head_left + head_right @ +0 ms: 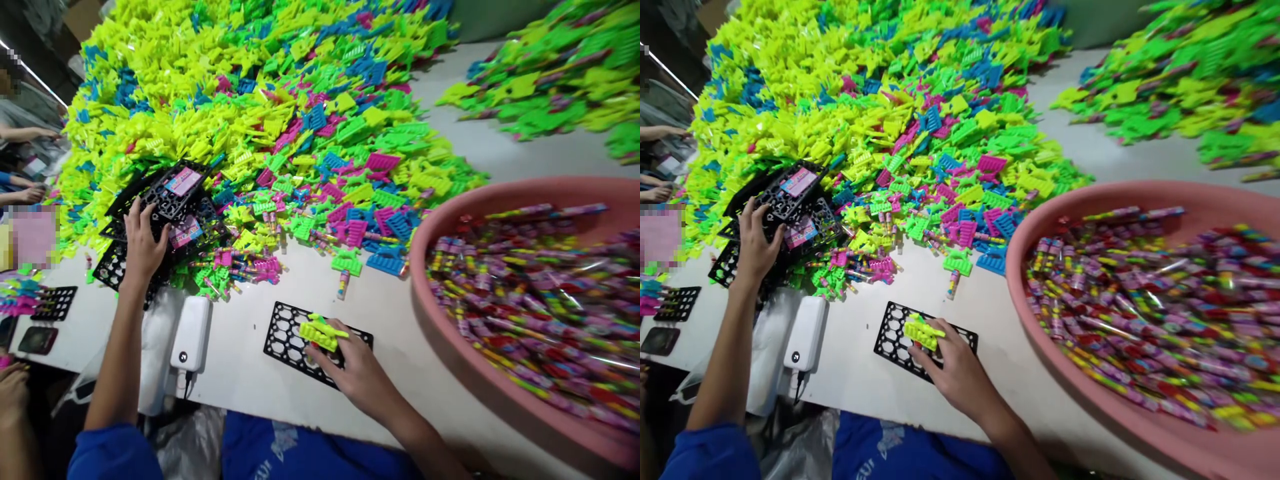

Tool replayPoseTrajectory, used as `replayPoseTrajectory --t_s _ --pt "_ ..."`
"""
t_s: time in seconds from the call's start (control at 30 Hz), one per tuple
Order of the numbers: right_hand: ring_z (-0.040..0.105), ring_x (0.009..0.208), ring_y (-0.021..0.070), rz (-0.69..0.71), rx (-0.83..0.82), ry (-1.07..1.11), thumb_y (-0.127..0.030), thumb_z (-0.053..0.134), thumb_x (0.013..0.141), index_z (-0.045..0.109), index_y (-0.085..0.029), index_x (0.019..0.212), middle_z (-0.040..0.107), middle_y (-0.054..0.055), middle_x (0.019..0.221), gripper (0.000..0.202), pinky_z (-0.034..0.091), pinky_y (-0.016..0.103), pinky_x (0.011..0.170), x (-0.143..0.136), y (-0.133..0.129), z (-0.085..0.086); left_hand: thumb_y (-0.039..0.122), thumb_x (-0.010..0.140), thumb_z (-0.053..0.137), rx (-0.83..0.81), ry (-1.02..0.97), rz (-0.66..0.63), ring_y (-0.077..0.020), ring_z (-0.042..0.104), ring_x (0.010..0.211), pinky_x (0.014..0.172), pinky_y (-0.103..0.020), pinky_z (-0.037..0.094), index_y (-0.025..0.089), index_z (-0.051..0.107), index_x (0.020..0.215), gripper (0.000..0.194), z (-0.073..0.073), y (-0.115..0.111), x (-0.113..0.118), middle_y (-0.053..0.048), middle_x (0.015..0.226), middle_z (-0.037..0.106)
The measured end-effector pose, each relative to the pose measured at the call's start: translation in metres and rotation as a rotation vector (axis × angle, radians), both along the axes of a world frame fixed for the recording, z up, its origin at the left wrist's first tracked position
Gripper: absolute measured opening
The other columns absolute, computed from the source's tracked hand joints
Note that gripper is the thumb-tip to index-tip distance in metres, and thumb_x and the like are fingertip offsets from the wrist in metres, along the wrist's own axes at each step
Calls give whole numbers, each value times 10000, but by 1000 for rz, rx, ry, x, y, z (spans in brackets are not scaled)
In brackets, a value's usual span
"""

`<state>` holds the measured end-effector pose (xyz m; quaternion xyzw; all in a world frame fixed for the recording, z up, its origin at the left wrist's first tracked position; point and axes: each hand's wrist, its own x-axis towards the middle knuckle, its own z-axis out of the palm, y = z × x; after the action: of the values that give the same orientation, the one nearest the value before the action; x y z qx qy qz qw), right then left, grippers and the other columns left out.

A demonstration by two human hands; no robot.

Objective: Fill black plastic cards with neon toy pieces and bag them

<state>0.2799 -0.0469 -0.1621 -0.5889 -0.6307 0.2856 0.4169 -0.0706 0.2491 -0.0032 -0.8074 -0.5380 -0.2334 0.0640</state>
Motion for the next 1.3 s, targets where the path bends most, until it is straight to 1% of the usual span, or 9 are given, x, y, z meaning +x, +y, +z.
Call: replayPoseTrajectory --t_s 0.17,0.27,0.33,0.43,0.57,0.67,0.93,1.07,1.3 --pt "768 1177 336 -24 -136 150 -565 686 1021 771 -238 1137 813 126 1192 357 635 471 1032 1 1 12 325 1095 496 64 42 -30 -355 279 1692 1396 -595 222 176 497 1571 498 6 -44 27 -234 1759 327" --pt "784 952 259 -3 -276 329 -585 689 1023 723 -245 1108 813 76 1065 353 645 355 812 6 -1 25 320 1116 494 24 82 -138 -313 599 1408 1223 -481 474 218 621 1429 352 1 -95 49 -169 1432 643" --pt "758 846 214 -14 -303 409 -582 708 1017 701 -246 1084 800 49 1003 344 619 302 728 10 -3 33 310 1122 494 -137 140 -175 -271 711 1118 1017 -399 560 227 634 1389 312 -14 -127 61 -108 1204 733" --pt "752 813 190 -91 -254 446 -533 769 991 686 -252 1074 792 31 973 305 619 277 730 8 -5 43 341 1114 523 -240 312 -81 -322 690 1016 884 -424 540 180 676 1272 273 -49 -155 71 -138 1113 743" --pt "806 942 209 -107 -183 447 -393 796 990 691 -268 1135 814 26 1020 218 657 299 848 -9 -2 59 354 1103 558 -230 353 32 -345 646 1007 861 -428 494 150 663 1228 262 -84 -157 73 -164 1088 738" --pt "817 946 196 -13 -119 363 -257 743 1018 699 -287 1272 821 17 1091 259 666 314 911 -24 3 62 355 1108 553 -264 318 23 -319 636 987 862 -408 478 175 658 1156 214 -89 -156 73 -132 1019 729" --pt "805 1049 236 116 -8 224 -120 682 1034 686 -269 1269 814 52 1141 278 674 368 965 -47 5 41 277 1112 574 -294 -303 -48 -157 613 781 758 -291 484 214 639 1150 98 -73 -221 95 -12 921 682" --pt "801 1036 255 149 78 150 -93 648 1040 665 -267 1302 806 77 1140 314 689 405 931 -48 7 37 243 1101 589 -500 -517 -92 -139 661 820 741 -253 507 227 653 1101 66 -90 -260 103 -11 945 707" --pt "787 1030 261 178 187 11 -70 625 1039 632 -238 1343 799 97 1144 348 680 411 921 -45 8 29 326 1130 578 -687 -970 127 -155 768 947 871 -285 598 235 660 1200 142 -116 -285 112 -54 1099 802"
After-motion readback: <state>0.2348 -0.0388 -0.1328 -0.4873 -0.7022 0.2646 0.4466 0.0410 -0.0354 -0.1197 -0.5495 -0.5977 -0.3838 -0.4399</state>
